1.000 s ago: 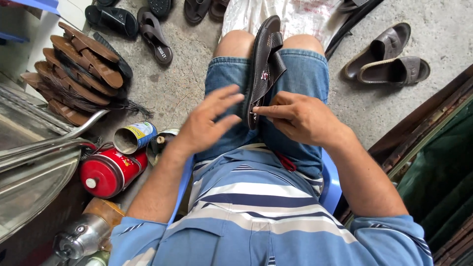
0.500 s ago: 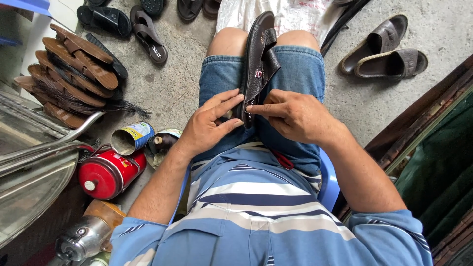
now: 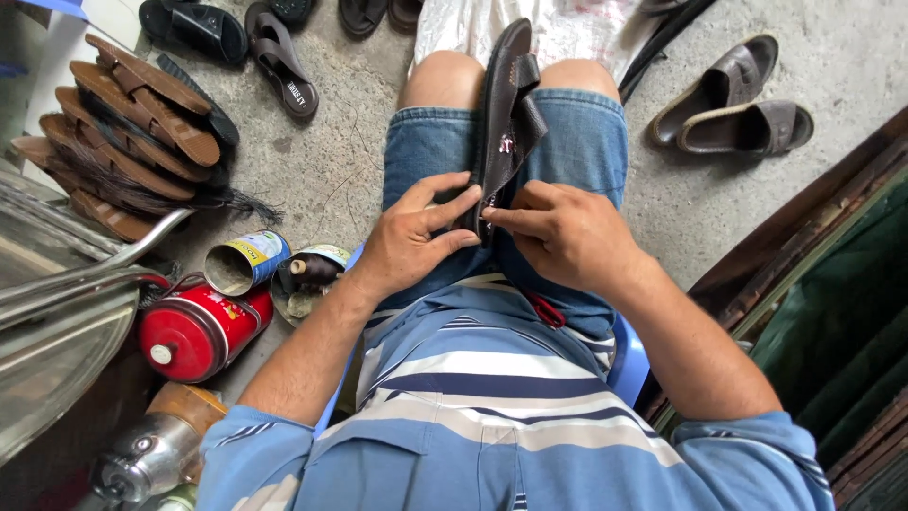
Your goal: Hand-stitching a strap onto a leather sandal using a needle and thread.
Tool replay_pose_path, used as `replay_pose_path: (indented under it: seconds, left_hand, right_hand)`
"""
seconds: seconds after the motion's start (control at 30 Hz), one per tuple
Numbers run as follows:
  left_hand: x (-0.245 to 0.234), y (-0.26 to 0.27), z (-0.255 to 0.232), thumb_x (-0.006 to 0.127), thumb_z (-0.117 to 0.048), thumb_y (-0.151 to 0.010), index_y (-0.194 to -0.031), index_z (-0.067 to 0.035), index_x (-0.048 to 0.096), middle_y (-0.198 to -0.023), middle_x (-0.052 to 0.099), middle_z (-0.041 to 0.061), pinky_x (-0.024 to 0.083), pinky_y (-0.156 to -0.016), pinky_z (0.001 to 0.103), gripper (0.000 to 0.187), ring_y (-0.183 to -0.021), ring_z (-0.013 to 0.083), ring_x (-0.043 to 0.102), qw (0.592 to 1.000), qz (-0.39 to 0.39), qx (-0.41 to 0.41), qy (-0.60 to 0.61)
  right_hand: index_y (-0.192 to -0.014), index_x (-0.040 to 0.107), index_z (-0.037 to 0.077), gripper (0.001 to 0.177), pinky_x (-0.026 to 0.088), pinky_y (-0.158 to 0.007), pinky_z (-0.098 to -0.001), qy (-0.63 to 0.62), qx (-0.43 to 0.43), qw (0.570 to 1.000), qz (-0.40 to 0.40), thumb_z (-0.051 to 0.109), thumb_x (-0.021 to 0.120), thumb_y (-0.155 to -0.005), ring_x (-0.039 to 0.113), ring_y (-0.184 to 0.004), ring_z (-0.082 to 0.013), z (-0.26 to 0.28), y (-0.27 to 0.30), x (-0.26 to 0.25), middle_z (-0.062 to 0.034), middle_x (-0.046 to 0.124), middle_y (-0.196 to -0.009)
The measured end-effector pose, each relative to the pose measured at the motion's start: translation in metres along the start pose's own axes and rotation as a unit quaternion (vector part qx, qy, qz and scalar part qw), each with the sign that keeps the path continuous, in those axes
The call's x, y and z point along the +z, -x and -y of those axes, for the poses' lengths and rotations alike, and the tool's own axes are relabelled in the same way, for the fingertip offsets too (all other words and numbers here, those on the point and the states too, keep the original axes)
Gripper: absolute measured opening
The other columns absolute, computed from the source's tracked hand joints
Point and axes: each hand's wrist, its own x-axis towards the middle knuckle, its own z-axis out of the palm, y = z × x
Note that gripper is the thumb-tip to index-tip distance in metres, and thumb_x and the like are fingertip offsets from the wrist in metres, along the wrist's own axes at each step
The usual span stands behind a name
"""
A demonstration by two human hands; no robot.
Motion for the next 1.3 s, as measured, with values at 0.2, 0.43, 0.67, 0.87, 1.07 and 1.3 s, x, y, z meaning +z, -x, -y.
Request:
replay_pose_path:
  seconds: [0.2, 0.43, 0.67, 0.87, 1.07, 1.3]
  left_hand:
    - [0.007, 0.002, 0.005, 0.073, -0.021, -0.078, -0.121, -0.027, 0.057, -0.120, 0.056, 0.003, 0.050, -0.087, 0.035, 0.046, -0.106, 0.0264, 0.059, 1.000, -0.017, 0.015, -0.019]
    - [-0.020, 0.019, -0.002, 0.066, -0.021, -0.083, -0.108, -0.026, 0.066, -0.086, 0.065, 0.000, 0.052, -0.073, 0.030, 0.026, -0.084, 0.0197, 0.065, 0.998, -0.045, -0.036, -0.036]
    - [-0.033, 0.024, -0.001, 0.064, -0.007, -0.076, -0.086, -0.006, 0.067, -0.109, 0.061, 0.013, 0.054, -0.056, 0.023, 0.010, -0.076, 0.0199, 0.067, 0.947, 0.102, -0.180, 0.244]
    - [-0.008, 0.009, -0.001, 0.064, -0.010, -0.079, -0.101, -0.013, 0.059, -0.080, 0.063, 0.004, 0.052, -0.058, 0.029, 0.023, -0.068, 0.0188, 0.065, 0.991, 0.024, -0.103, 0.083]
    - [-0.013, 0.001, -0.035, 0.048, -0.020, -0.081, -0.113, -0.032, 0.047, -0.082, 0.059, 0.002, 0.052, -0.064, 0.045, 0.034, -0.072, 0.0322, 0.063, 0.974, 0.105, -0.068, -0.188]
    - [-0.025, -0.012, -0.044, 0.042, -0.017, -0.084, -0.119, -0.033, 0.055, -0.093, 0.047, 0.002, 0.051, -0.067, 0.052, 0.041, -0.074, 0.0397, 0.061, 0.938, 0.179, -0.098, -0.280]
  right_hand:
    - [-0.092, 0.068, 0.023, 0.019, 0.051, -0.055, -0.0285, 0.063, -0.007, 0.998, -0.028, 0.017, 0.064, -0.074, 0.061, -0.069, -0.0164, 0.009, -0.004, 0.003, 0.0055, 0.057, -0.078]
    - [-0.092, 0.068, 0.024, 0.019, 0.050, -0.059, -0.0284, 0.050, -0.005, 0.998, -0.030, 0.016, 0.063, -0.075, 0.063, -0.072, -0.0162, 0.014, -0.004, 0.001, 0.0058, 0.060, -0.081]
    - [-0.096, 0.070, 0.019, 0.021, 0.050, -0.056, -0.0316, 0.007, 0.000, 1.000, 0.006, 0.012, 0.064, -0.077, 0.064, -0.070, -0.0226, 0.014, -0.003, 0.005, -0.0012, 0.063, -0.078]
    - [-0.100, 0.070, 0.018, 0.023, 0.050, -0.056, -0.0326, -0.033, 0.015, 0.999, 0.014, 0.013, 0.064, -0.078, 0.064, -0.072, -0.0234, 0.009, -0.001, 0.010, -0.0029, 0.064, -0.081]
    - [-0.106, 0.066, 0.027, 0.028, 0.051, -0.057, -0.0322, -0.021, 0.058, 0.997, 0.048, 0.020, 0.062, -0.079, 0.062, -0.072, -0.0209, 0.005, 0.003, 0.018, 0.0022, 0.061, -0.083]
    - [-0.113, 0.060, 0.023, 0.038, 0.046, -0.057, -0.0534, 0.018, 0.137, 0.979, 0.151, 0.014, 0.052, -0.077, 0.057, -0.069, -0.0434, 0.016, -0.002, -0.068, -0.0173, 0.055, -0.078]
